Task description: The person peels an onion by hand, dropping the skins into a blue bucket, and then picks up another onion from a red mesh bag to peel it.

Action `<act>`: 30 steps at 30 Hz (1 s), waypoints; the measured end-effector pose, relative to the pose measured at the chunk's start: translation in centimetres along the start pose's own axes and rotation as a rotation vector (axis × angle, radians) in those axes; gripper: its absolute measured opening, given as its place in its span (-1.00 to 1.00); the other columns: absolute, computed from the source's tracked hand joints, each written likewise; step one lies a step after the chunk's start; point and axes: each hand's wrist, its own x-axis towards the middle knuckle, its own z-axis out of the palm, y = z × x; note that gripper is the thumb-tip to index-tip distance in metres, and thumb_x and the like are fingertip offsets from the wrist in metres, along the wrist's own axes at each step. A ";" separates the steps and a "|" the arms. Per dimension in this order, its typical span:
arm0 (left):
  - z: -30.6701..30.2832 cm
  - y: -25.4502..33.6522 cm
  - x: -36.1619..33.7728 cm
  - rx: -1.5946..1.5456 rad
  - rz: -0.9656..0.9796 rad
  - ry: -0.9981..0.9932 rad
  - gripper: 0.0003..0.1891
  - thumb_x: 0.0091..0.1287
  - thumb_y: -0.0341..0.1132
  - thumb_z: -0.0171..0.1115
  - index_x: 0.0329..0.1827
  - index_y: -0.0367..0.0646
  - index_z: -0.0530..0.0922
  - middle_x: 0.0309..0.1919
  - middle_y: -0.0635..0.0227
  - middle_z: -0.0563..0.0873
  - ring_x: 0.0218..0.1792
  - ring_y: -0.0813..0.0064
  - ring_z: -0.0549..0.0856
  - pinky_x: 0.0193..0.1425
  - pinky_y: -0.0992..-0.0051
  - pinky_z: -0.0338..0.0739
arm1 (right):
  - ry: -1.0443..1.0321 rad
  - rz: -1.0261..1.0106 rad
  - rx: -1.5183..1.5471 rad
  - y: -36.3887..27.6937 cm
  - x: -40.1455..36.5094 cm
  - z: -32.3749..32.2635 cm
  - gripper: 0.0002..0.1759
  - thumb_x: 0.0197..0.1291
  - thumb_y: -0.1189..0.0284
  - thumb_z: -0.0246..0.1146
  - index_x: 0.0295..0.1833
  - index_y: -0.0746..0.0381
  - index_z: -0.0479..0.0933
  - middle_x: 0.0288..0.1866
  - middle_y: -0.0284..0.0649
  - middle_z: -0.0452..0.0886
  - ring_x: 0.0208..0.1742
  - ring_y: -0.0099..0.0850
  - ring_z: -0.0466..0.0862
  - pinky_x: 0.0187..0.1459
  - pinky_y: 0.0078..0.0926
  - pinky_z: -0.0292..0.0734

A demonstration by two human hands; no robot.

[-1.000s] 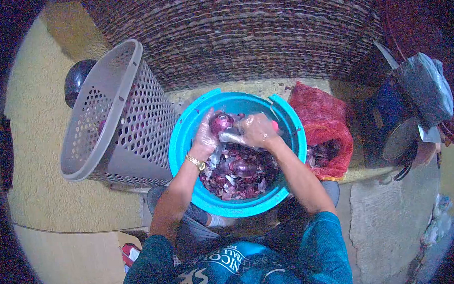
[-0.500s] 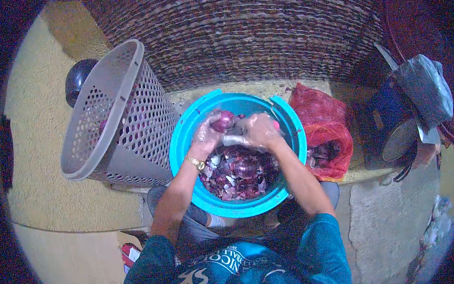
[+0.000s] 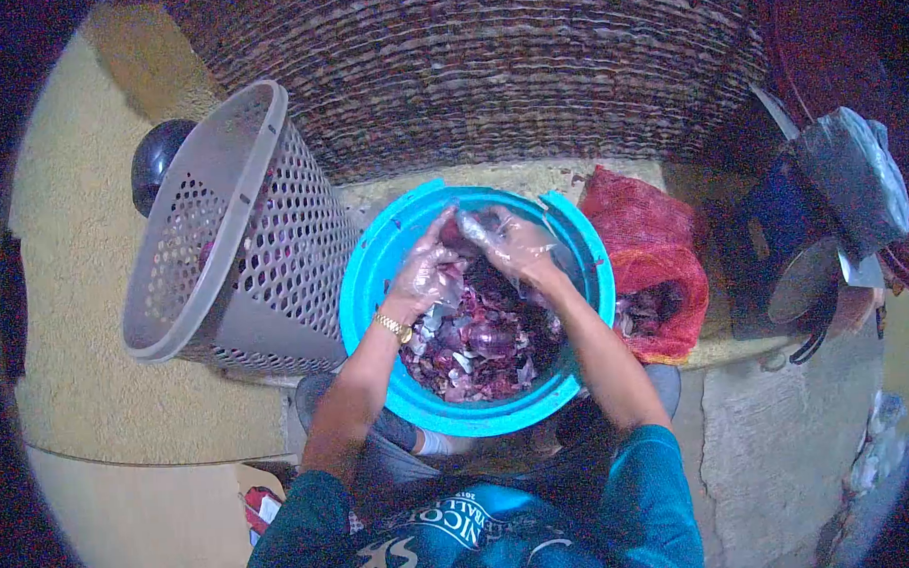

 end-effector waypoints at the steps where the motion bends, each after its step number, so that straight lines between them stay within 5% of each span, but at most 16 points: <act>1: 0.2 0.0 0.0 -0.001 -0.001 -0.001 -0.24 0.19 -0.62 0.03 0.54 -0.11 0.14 0.32 0.29 0.44 -0.13 0.53 0.66 -0.01 0.52 0.60 | -0.041 0.026 -0.027 0.8 0.5 0.4 -0.19 0.15 -0.26 0.21 0.17 0.25 0.54 -0.03 -0.10 0.71 0.01 -0.28 0.68 0.06 -0.32 0.52; 6: 0.5 -0.7 0.4 0.360 0.134 0.080 -0.21 0.21 -0.62 0.02 0.57 -0.11 0.06 0.51 0.30 0.20 0.25 0.45 0.48 0.25 0.46 0.49 | -0.101 0.032 0.189 1.1 0.3 0.6 -0.20 0.20 -0.22 0.19 0.23 0.28 0.52 0.05 -0.14 0.68 0.09 -0.40 0.62 0.17 -0.40 0.45; 11: -0.1 -1.3 0.8 0.235 0.094 0.089 -0.21 0.24 -0.47 0.19 0.56 -0.19 0.06 0.53 0.25 0.16 0.44 0.35 0.26 0.39 0.45 0.34 | -0.165 0.248 0.568 -0.5 0.0 -0.6 -0.22 0.27 -0.26 0.06 0.17 0.25 0.57 0.10 -0.21 0.64 0.13 -0.39 0.56 0.23 -0.40 0.37; 13: -0.3 -1.0 0.7 0.264 0.117 0.086 -0.17 0.23 -0.41 0.27 0.55 -0.22 0.06 0.53 0.21 0.14 0.48 0.30 0.21 0.44 0.40 0.29 | -0.141 0.298 0.473 -0.6 0.2 -0.9 -0.25 0.30 -0.24 0.05 0.09 0.28 0.58 0.01 -0.28 0.63 0.12 -0.41 0.52 0.23 -0.39 0.35; 15: -0.6 -0.8 0.5 1.245 -0.067 0.121 -0.04 0.16 -0.30 0.41 0.55 -0.26 0.00 0.53 0.04 0.10 0.53 0.16 0.12 0.50 0.30 0.17 | -0.131 0.242 0.586 -0.1 0.4 -0.5 -0.28 0.30 -0.23 0.07 0.04 0.28 0.57 -0.06 -0.33 0.62 0.06 -0.44 0.52 0.21 -0.40 0.36; 16: -0.8 -1.4 0.7 1.173 0.059 0.051 0.05 0.13 -0.22 0.48 0.56 -0.28 -0.07 0.51 -0.13 0.08 0.54 0.06 0.07 0.54 0.25 0.08 | -0.134 0.242 0.585 0.0 0.4 -0.3 -0.28 0.30 -0.23 0.07 0.04 0.28 0.57 -0.06 -0.33 0.62 0.06 -0.44 0.52 0.21 -0.40 0.36; 19: 2.7 0.7 -0.4 1.329 0.018 0.162 0.12 0.11 -0.16 0.51 0.56 -0.28 -0.13 0.49 -0.20 0.07 0.52 0.04 0.10 0.52 0.25 0.14 | -0.072 0.137 0.556 0.1 0.4 0.0 -0.27 0.28 -0.20 0.12 0.12 0.29 0.55 0.00 -0.28 0.63 0.07 -0.45 0.53 0.22 -0.41 0.36; 21: 1.4 -0.3 0.5 1.161 0.111 0.170 0.12 0.11 -0.17 0.52 0.58 -0.18 -0.13 0.46 -0.11 0.18 0.47 0.14 0.24 0.45 0.27 0.29 | -0.155 0.187 0.521 1.1 0.8 0.0 -0.23 0.25 -0.18 0.18 0.21 0.31 0.51 0.07 -0.21 0.63 0.09 -0.45 0.54 0.22 -0.43 0.37; 23: 1.6 -0.3 0.5 0.453 0.173 0.113 0.09 0.13 -0.23 0.52 0.60 -0.07 -0.11 0.34 0.04 0.35 0.35 0.28 0.40 0.35 0.31 0.41 | -0.171 0.110 0.441 2.8 1.8 0.5 -0.18 0.23 -0.20 0.19 0.24 0.34 0.50 0.11 -0.16 0.63 0.12 -0.43 0.54 0.23 -0.43 0.37; 24: 0.7 -1.3 1.2 0.362 0.263 0.066 0.05 0.16 -0.29 0.50 0.60 -0.02 -0.07 0.21 0.18 0.44 0.21 0.37 0.51 0.30 0.35 0.45 | -0.194 0.106 0.412 1.9 1.2 0.2 -0.19 0.23 -0.21 0.18 0.22 0.34 0.52 0.10 -0.15 0.63 0.12 -0.40 0.55 0.22 -0.42 0.37; 25: -0.1 -1.6 1.4 0.362 0.264 0.068 0.05 0.16 -0.29 0.50 0.60 -0.02 -0.07 0.21 0.18 0.44 0.21 0.37 0.51 0.30 0.35 0.45 | -0.218 0.102 0.383 1.3 0.8 0.2 -0.19 0.22 -0.22 0.17 0.20 0.33 0.54 0.09 -0.15 0.64 0.12 -0.38 0.55 0.22 -0.41 0.38; 27: -0.9 -1.5 1.6 0.892 0.140 0.170 0.02 0.15 -0.32 0.50 0.58 -0.06 -0.04 0.18 0.21 0.46 0.17 0.38 0.53 0.31 0.37 0.46 | -0.183 0.063 0.313 1.3 0.9 0.2 -0.18 0.22 -0.25 0.15 0.16 0.32 0.58 0.10 -0.10 0.64 0.13 -0.34 0.56 0.22 -0.39 0.38; 30: -0.1 -1.2 1.1 0.694 0.073 0.236 -0.14 0.18 -0.36 0.45 0.51 -0.10 0.13 0.15 0.21 0.50 0.15 0.38 0.56 0.30 0.31 0.50 | -0.271 0.089 0.097 1.3 1.3 -0.1 -0.03 0.28 -0.36 -0.13 0.25 0.37 0.49 0.24 -0.04 0.55 0.22 -0.31 0.50 0.31 -0.34 0.29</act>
